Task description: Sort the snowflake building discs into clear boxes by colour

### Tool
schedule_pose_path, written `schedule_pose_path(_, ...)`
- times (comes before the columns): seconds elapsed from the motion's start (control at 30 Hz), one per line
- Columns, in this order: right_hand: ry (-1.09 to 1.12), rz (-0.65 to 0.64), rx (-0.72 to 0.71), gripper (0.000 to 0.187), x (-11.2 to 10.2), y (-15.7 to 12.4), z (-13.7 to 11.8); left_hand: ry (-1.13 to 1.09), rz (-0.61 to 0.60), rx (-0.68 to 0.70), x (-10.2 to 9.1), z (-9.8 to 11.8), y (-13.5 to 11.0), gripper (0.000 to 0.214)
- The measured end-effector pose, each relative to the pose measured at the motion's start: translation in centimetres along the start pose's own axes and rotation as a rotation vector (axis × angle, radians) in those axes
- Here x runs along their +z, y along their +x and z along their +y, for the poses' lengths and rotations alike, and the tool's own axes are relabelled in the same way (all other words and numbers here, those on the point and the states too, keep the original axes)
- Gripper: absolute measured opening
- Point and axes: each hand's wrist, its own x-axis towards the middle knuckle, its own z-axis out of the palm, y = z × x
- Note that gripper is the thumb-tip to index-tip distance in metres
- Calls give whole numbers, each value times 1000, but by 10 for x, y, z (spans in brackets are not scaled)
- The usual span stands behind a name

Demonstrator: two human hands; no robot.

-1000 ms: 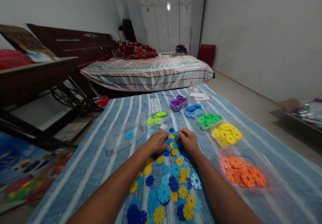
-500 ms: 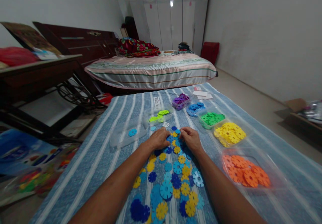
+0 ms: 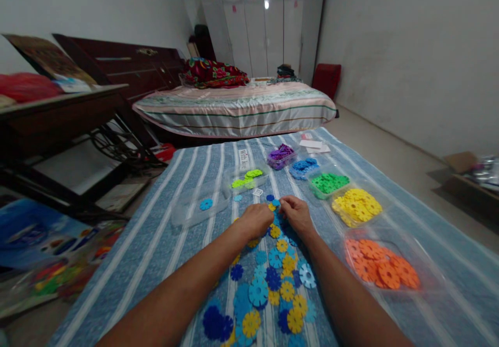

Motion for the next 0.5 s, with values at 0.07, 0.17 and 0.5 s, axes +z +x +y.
schedule_pose_path(0.07,9,-1,-1,25,0,0,1,14,-3,-3,0,3,0,18)
schedule_pose_path(0.17,18,2,10,26,0,1,1,12,-4,-19,-1,0,-1,16)
schedule_pose_path(0.5,-13,10,20,25,2,1,0,-280,179,-159,-7,-41,-1,19)
